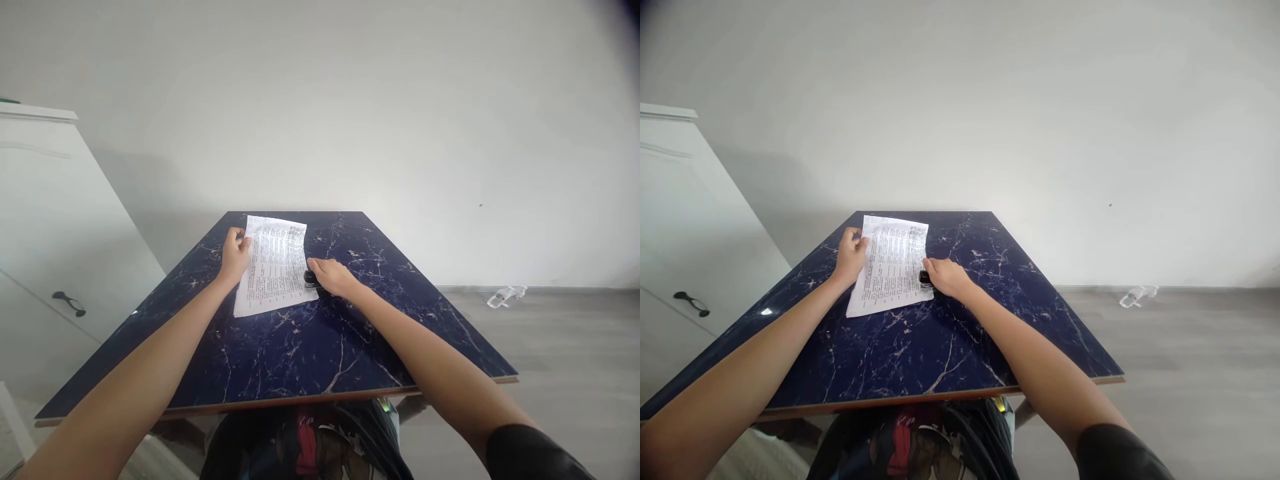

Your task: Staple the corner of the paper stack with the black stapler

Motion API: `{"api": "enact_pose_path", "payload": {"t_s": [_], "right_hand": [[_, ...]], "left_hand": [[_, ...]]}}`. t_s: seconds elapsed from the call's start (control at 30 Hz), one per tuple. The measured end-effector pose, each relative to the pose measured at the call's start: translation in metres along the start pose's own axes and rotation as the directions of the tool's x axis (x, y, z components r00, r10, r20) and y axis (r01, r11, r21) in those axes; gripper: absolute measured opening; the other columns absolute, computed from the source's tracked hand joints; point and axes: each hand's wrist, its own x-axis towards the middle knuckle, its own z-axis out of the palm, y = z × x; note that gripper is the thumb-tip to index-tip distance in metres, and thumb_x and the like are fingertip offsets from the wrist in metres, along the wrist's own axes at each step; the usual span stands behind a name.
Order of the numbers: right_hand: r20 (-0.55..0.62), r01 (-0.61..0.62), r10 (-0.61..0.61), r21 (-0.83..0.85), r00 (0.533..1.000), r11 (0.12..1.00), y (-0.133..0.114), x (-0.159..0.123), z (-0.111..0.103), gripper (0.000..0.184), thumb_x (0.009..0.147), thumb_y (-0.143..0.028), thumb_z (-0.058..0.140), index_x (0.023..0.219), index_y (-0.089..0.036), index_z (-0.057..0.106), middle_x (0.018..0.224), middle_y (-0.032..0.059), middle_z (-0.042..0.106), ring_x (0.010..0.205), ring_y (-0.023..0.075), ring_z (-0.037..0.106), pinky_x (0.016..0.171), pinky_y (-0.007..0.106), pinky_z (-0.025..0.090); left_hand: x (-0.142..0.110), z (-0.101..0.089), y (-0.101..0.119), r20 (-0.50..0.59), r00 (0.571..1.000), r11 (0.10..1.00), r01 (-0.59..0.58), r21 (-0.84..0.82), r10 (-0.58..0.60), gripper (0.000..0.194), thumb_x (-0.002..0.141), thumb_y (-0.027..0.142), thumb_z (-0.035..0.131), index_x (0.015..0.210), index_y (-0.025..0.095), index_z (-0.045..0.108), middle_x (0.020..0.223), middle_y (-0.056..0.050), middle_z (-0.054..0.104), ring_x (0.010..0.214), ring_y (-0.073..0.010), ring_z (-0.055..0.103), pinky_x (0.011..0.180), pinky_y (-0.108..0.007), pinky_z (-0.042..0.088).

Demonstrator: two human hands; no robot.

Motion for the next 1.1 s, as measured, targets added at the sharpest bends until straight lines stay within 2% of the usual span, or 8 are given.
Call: {"api": "enact_pose_path", "payload": {"t_s": [0.1,0.17,0.3,0.47,0.6,0.8,0.97,1.1], "right_hand": [[0.104,0.219,-0.235,0.151,0.966,0.964,0.016,-0.004,-0.016,0.04,0.102,-0.055,0.042,0.099,-0.021,0.062,0.099,0.0062,0.071,0.08,0.0197,0.064,0.067,0.028,0.041],[0.18,0.276,-0.298,0.138,0.937,0.951,0.024,-0.005,-0.023,0.032,0.093,-0.052,0.06,0.098,-0.021,0.062,0.093,0.0053,0.07,0.071,0.017,0.06,0.063,0.027,0.038],[0.189,0.185,-0.177,-0.021,0.966,0.983,0.035,-0.005,-0.031,0.027,0.086,-0.044,0.069,0.091,-0.019,0.063,0.082,0.0053,0.068,0.063,0.0157,0.056,0.059,0.028,0.036],[-0.152,-0.022,0.021,-0.009,0.988,1.0,0.02,-0.004,-0.037,0.019,0.09,-0.034,0.062,0.094,-0.016,0.062,0.091,0.0089,0.069,0.077,0.0196,0.062,0.063,0.028,0.043],[0.049,-0.027,0.017,0.199,0.999,0.98,-0.02,0.003,-0.022,0.028,0.097,-0.039,0.056,0.109,-0.015,0.059,0.097,0.0094,0.07,0.072,0.0171,0.064,0.059,0.027,0.047],[0.107,0.019,-0.018,-0.011,0.994,1.0,-0.056,0.013,0.003,0.026,0.091,-0.036,0.064,0.103,-0.014,0.059,0.104,0.0139,0.069,0.085,0.0222,0.065,0.061,0.026,0.044],[0.121,-0.045,0.043,0.009,0.992,0.999,-0.052,-0.033,-0.02,0.017,0.09,-0.032,0.059,0.097,-0.016,0.06,0.095,0.012,0.069,0.073,0.0199,0.063,0.056,0.026,0.04],[0.266,-0.029,-0.001,0.111,0.964,0.993,-0.056,-0.069,-0.058,0.018,0.088,-0.036,0.062,0.091,-0.019,0.06,0.095,0.0081,0.07,0.071,0.0176,0.063,0.055,0.027,0.042]], "left_hand": [[0.001,-0.001,-0.007,0.002,1.0,0.999,0.012,0.036,-0.012,0.016,0.093,0.029,0.05,0.107,0.022,0.048,0.084,-0.004,0.067,0.071,-0.0201,0.065,0.068,-0.03,0.047],[0.002,-0.001,-0.012,0.014,0.999,0.997,0.038,0.073,-0.039,0.016,0.093,0.029,0.049,0.109,0.023,0.048,0.087,-0.005,0.069,0.073,-0.021,0.066,0.069,-0.031,0.047],[0.003,-0.002,-0.024,0.073,0.982,0.946,0.146,0.291,-0.174,0.015,0.092,0.025,0.05,0.106,0.023,0.052,0.088,-0.007,0.07,0.077,-0.0243,0.067,0.073,-0.035,0.048],[0.002,0.002,-0.036,0.281,0.933,0.743,-0.023,0.669,-0.224,0.016,0.083,0.022,0.06,0.098,0.02,0.057,0.1,-0.014,0.069,0.102,-0.033,0.064,0.091,-0.043,0.047],[0.001,0.005,-0.04,0.327,0.915,0.645,-0.104,0.757,-0.236,0.029,0.085,0.029,0.061,0.109,0.014,0.056,0.111,-0.021,0.066,0.115,-0.0372,0.058,0.098,-0.047,0.043],[0.001,-0.001,-0.038,0.285,0.899,0.613,-0.023,0.79,-0.332,0.04,0.086,0.039,0.062,0.114,0.012,0.055,0.117,-0.023,0.062,0.116,-0.0385,0.057,0.093,-0.044,0.047],[-0.007,-0.003,-0.026,0.204,0.924,0.622,0.046,0.781,-0.324,0.057,0.084,0.04,0.067,0.131,0.011,0.052,0.128,-0.028,0.055,0.121,-0.0437,0.053,0.093,-0.051,0.047],[-0.007,-0.002,-0.022,0.329,0.919,0.699,-0.089,0.71,-0.218,0.039,0.086,0.03,0.064,0.124,0.025,0.066,0.136,-0.019,0.055,0.127,-0.0425,0.049,0.099,-0.055,0.044]]}}
